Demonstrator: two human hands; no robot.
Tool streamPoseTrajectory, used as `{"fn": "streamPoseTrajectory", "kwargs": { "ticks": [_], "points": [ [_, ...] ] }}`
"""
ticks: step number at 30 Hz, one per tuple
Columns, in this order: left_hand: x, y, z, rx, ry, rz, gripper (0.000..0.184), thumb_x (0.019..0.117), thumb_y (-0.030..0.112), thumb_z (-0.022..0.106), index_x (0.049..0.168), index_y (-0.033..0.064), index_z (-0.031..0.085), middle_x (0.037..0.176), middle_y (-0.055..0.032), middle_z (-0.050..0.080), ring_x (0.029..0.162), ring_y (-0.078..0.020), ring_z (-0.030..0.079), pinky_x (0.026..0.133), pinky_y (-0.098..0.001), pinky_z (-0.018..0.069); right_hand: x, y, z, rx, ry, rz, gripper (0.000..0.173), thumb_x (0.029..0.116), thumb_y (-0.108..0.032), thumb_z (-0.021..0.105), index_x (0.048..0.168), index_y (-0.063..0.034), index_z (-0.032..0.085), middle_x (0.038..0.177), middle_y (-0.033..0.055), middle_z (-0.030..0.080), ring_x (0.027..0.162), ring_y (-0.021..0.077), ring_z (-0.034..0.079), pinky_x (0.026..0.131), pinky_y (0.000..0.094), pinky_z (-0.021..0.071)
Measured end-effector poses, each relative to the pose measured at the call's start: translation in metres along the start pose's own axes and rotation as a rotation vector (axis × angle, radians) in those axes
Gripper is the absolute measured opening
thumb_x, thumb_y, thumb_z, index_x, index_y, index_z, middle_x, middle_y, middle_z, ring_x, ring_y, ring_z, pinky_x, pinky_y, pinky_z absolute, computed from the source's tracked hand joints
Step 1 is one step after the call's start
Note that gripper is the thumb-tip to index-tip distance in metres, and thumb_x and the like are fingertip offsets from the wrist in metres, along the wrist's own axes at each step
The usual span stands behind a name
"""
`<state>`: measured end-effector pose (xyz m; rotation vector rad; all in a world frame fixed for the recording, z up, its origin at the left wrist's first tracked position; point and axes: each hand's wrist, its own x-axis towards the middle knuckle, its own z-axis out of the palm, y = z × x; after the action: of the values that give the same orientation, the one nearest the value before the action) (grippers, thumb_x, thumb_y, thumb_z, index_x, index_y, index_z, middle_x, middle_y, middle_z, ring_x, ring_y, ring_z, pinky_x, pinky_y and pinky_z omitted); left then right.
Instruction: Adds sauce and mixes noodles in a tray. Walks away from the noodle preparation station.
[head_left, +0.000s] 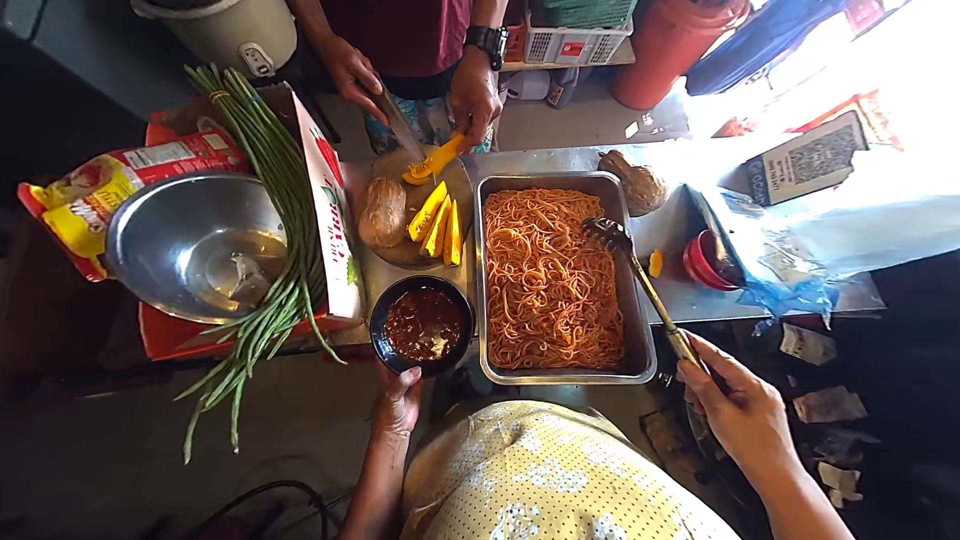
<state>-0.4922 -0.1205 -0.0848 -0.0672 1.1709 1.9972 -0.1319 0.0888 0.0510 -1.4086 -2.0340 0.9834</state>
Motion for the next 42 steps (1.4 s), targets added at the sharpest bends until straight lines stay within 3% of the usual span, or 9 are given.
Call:
{"fn": "streamPoseTrajectory", "kwargs": {
  "ticks": [6, 10, 14, 17, 22, 27, 32, 36, 42],
  "points": [
    [-0.009, 0.022, 0.008, -0.058, -0.067, 0.022, 0.112, 0.0615, 0.013, 0.095, 0.147, 0.0150, 0.022, 0.122, -0.0103, 0.063, 0.101, -0.0216, 0.071, 0.083, -0.0404, 0.0625, -0.004, -0.042, 0.004, -0.002, -0.193, -0.154, 0.044, 0.1047, -0.033, 0.051, 0.140, -0.0086, 0.062, 0.094, 0.0015, 0.072, 0.067, -0.0022, 0.058, 0.059, 0.0152, 0.0511],
    [-0.021, 0.043, 0.027, -0.037, -0.127, 0.039, 0.111, 0.0638, 0.015, 0.095, 0.147, 0.0136, 0.022, 0.124, -0.0108, 0.063, 0.106, -0.0226, 0.069, 0.087, -0.0415, 0.0614, 0.002, -0.072, 0.013, -0.103, -0.224, -0.361, 0.044, 0.1064, -0.033, 0.050, 0.143, -0.0111, 0.061, 0.109, 0.0075, 0.074, 0.079, 0.0024, 0.064, 0.072, 0.0199, 0.0551],
    [-0.025, 0.050, 0.051, -0.032, -0.203, -0.007, 0.105, 0.0652, 0.014, 0.094, 0.145, 0.0133, 0.025, 0.124, -0.0098, 0.063, 0.106, -0.0220, 0.069, 0.087, -0.0403, 0.0613, 0.018, -0.085, 0.029, -0.208, -0.190, -0.546, 0.040, 0.1069, -0.032, 0.049, 0.141, -0.0178, 0.062, 0.113, 0.0128, 0.066, 0.082, 0.0136, 0.066, 0.063, 0.0282, 0.0565],
    [-0.022, 0.044, 0.069, -0.032, -0.252, -0.052, 0.097, 0.0658, 0.015, 0.093, 0.140, 0.0127, 0.030, 0.120, -0.0094, 0.065, 0.104, -0.0215, 0.070, 0.086, -0.0398, 0.0614, 0.034, -0.084, 0.034, -0.317, -0.163, -0.612, 0.040, 0.1065, -0.030, 0.048, 0.142, -0.0208, 0.063, 0.105, 0.0148, 0.065, 0.072, 0.0194, 0.065, 0.053, 0.0337, 0.0531],
    [-0.008, 0.027, 0.094, -0.078, -0.387, -0.103, 0.087, 0.0722, 0.014, 0.090, 0.138, 0.0117, 0.032, 0.120, -0.0103, 0.065, 0.106, -0.0232, 0.069, 0.092, -0.0428, 0.0586, 0.055, -0.077, 0.028, -0.530, -0.124, -0.670, 0.041, 0.1055, -0.024, 0.048, 0.143, -0.0161, 0.062, 0.102, 0.0170, 0.069, 0.074, 0.0291, 0.069, 0.056, 0.0414, 0.0561],
    [0.005, 0.017, 0.114, -0.028, -0.420, -0.132, 0.085, 0.0745, 0.012, 0.087, 0.138, 0.0074, 0.030, 0.125, -0.0142, 0.062, 0.111, -0.0249, 0.067, 0.094, -0.0425, 0.0575, 0.056, -0.073, 0.018, -0.639, -0.200, -0.602, 0.043, 0.1042, -0.026, 0.044, 0.139, -0.0136, 0.066, 0.100, 0.0153, 0.072, 0.078, 0.0322, 0.072, 0.060, 0.0465, 0.0577],
    [0.011, 0.009, 0.125, 0.061, -0.414, -0.158, 0.081, 0.0753, 0.011, 0.083, 0.136, 0.0065, 0.031, 0.125, -0.0146, 0.061, 0.112, -0.0245, 0.066, 0.093, -0.0411, 0.0571, 0.051, -0.081, 0.009, -0.516, -0.366, -0.382, 0.043, 0.1055, -0.031, 0.041, 0.134, -0.0168, 0.069, 0.100, 0.0090, 0.076, 0.082, 0.0268, 0.073, 0.069, 0.0487, 0.0594],
    [0.011, 0.003, 0.132, 0.061, -0.424, -0.174, 0.079, 0.0763, 0.013, 0.084, 0.135, 0.0068, 0.031, 0.123, -0.0138, 0.062, 0.111, -0.0230, 0.066, 0.095, -0.0404, 0.0565, 0.056, -0.083, -0.002, -0.383, -0.515, -0.146, 0.041, 0.1071, -0.034, 0.039, 0.134, -0.0232, 0.069, 0.090, -0.0003, 0.073, 0.074, 0.0118, 0.066, 0.069, 0.0386, 0.0565],
    [0.014, 0.001, 0.136, 0.050, -0.418, -0.181, 0.079, 0.0767, 0.011, 0.083, 0.136, 0.0071, 0.030, 0.122, -0.0137, 0.063, 0.109, -0.0226, 0.067, 0.093, -0.0397, 0.0576, 0.065, -0.091, -0.032, -0.277, -0.570, 0.032, 0.037, 0.1061, -0.033, 0.044, 0.132, -0.0256, 0.070, 0.083, -0.0085, 0.068, 0.064, 0.0005, 0.059, 0.059, 0.0226, 0.0504]
  ]
}}
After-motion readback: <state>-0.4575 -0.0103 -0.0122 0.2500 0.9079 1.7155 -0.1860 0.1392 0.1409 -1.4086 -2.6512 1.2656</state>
